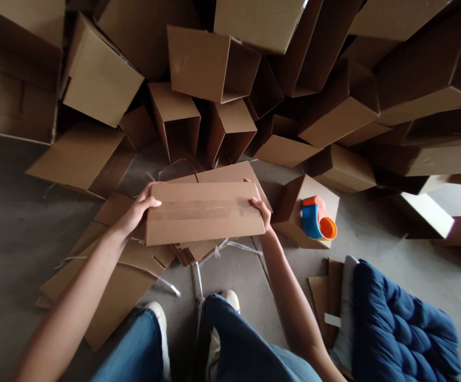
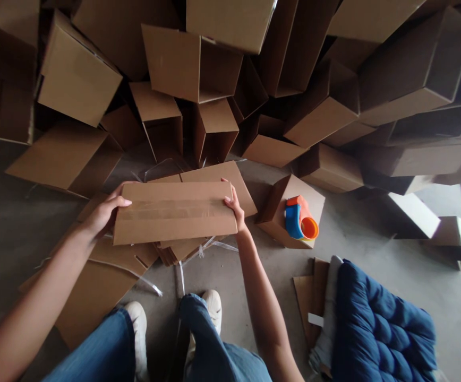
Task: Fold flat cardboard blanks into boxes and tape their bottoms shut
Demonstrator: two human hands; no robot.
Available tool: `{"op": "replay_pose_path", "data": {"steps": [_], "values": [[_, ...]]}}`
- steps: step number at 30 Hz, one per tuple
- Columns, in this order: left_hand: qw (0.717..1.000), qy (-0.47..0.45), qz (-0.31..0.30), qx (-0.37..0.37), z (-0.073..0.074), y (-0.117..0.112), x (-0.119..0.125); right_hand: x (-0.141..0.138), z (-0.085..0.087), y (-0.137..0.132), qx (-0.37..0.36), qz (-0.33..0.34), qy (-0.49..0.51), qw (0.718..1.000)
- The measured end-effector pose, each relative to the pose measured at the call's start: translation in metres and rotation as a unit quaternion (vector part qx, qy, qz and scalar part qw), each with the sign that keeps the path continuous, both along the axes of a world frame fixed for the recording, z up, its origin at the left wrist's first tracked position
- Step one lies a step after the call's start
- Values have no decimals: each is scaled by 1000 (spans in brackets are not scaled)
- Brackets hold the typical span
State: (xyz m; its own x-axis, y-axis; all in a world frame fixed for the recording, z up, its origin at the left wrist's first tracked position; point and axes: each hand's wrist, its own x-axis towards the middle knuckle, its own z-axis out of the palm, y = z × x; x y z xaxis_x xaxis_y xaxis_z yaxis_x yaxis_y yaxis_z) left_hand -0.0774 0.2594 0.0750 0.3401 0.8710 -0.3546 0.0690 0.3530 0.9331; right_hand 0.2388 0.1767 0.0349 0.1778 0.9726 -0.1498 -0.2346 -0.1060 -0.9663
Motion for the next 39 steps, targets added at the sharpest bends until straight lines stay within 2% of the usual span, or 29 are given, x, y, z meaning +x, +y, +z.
{"op": "replay_pose_path", "data": {"steps": [5, 8, 11, 14, 17, 21, 24, 27, 31, 34, 39], "values": [[997, -43, -61, -19, -4, 4, -16, 0, -1, 0, -2, -3, 40, 999], [996, -67, -61, -6, -12, 6, -26, 0, -2, 0, -1, -3, 45, 999], [997, -50, -63, 2, -16, 2, -30, 0, -4, 0, 2, -6, 47, 999], [997, 5, -73, 5, -14, -5, -27, 2, -2, -1, -3, -1, 53, 999], [997, 54, -53, 18, -9, -10, -21, 7, 8, -4, -32, 8, 14, 999], [997, 74, -28, 10, -1, -10, -12, 14, 31, -9, -80, 16, -97, 992], [996, 92, -1, -2, 3, -11, -5, 10, 47, -12, -108, 37, -163, 980], [994, 107, 9, -12, 4, -13, 1, 3, 55, -10, -131, 22, -205, 970], [992, 123, 23, -5, 4, -14, 7, 0, 53, -7, -161, 9, -196, 967], [993, 110, 46, -2, 7, -15, 11, 3, 47, -5, -156, 5, -224, 962], [993, 106, 43, -7, 11, -12, 13, 4, 41, -5, -141, -2, -254, 957]]}}
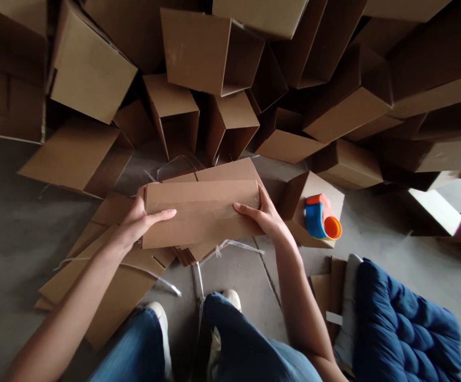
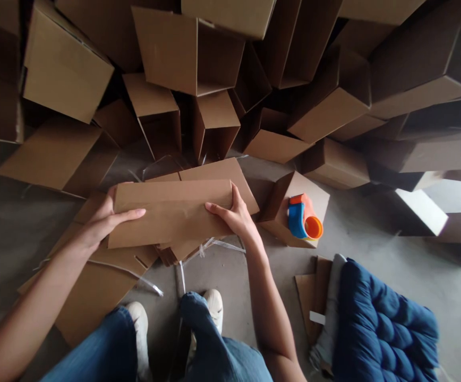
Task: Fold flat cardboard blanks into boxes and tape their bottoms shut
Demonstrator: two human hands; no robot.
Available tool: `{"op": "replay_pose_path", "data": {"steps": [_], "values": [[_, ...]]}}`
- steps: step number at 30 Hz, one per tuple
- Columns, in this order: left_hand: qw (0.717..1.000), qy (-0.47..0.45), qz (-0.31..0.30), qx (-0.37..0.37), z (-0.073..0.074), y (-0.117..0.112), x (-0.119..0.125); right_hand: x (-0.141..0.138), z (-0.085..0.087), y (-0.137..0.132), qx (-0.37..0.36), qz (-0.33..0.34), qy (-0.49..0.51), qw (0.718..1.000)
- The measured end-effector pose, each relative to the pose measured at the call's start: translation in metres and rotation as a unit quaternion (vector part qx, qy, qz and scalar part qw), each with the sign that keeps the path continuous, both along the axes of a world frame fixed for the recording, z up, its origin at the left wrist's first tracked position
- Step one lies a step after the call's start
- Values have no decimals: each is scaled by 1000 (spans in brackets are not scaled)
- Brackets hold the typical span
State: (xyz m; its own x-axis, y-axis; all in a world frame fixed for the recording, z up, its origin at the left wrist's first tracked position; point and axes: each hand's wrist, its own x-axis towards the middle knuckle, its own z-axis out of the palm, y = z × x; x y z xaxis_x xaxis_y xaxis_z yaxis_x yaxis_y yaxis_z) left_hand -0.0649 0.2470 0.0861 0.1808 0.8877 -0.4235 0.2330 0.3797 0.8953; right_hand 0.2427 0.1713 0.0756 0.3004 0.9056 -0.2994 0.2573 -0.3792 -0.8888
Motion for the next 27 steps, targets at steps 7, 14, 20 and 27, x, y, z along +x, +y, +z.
{"op": "replay_pose_path", "data": {"steps": [7, 14, 20, 27], "values": [[999, -4, -30, -10, -2, 3, -7, -2, 8, 1, -12, 0, -1, 1000], [999, 4, -46, 1, -7, 4, -9, -2, 15, -4, 49, 24, -86, 995], [1000, 13, -27, 4, -10, 4, -8, -41, 41, -5, 149, -1, -257, 955], [999, 8, -41, 33, -9, 2, -9, -86, 29, 5, 122, 19, -251, 960]]}}
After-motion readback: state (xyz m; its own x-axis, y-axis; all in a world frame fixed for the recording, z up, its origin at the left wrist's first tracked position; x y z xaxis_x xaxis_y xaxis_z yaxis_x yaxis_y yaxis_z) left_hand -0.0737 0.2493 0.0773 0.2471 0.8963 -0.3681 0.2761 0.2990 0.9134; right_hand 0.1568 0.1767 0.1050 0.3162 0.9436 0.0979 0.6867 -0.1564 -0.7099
